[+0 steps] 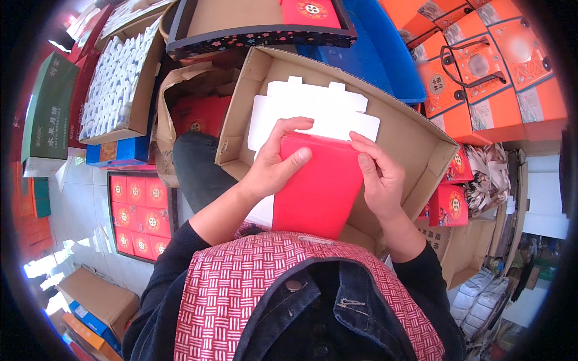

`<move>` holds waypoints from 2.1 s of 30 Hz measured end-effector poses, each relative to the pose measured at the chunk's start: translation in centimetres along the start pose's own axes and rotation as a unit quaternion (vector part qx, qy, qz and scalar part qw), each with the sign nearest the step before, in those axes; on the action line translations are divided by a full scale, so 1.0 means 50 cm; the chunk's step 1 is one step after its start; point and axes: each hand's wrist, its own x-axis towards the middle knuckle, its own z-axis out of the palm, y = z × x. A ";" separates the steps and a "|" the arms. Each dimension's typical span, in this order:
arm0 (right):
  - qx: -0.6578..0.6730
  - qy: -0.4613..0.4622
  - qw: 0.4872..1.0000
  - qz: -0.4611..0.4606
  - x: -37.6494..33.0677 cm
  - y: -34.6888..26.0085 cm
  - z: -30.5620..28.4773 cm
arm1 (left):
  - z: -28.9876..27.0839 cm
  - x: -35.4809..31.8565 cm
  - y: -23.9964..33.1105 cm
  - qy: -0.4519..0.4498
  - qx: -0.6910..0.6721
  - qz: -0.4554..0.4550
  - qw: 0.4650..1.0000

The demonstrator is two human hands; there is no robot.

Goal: The person assembles small red boxes by folding white cardboard inserts and inserting them into red sleeves. The person repeatedly picks up a white insert, folds it, and slides it into a red sleeve, then places the completed box into a larger container.

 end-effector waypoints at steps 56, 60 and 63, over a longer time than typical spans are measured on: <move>0.204 -0.100 0.961 0.158 0.184 -0.026 -0.025 | -0.412 0.597 -0.025 0.113 0.494 -0.371 0.778; 0.193 -0.134 0.958 0.166 0.208 -0.002 -0.012 | -0.516 0.587 -0.050 -0.047 0.716 -0.251 0.650; 0.016 -0.127 0.973 0.190 0.209 0.061 -0.038 | -0.371 0.542 -0.062 0.253 0.742 -0.153 0.602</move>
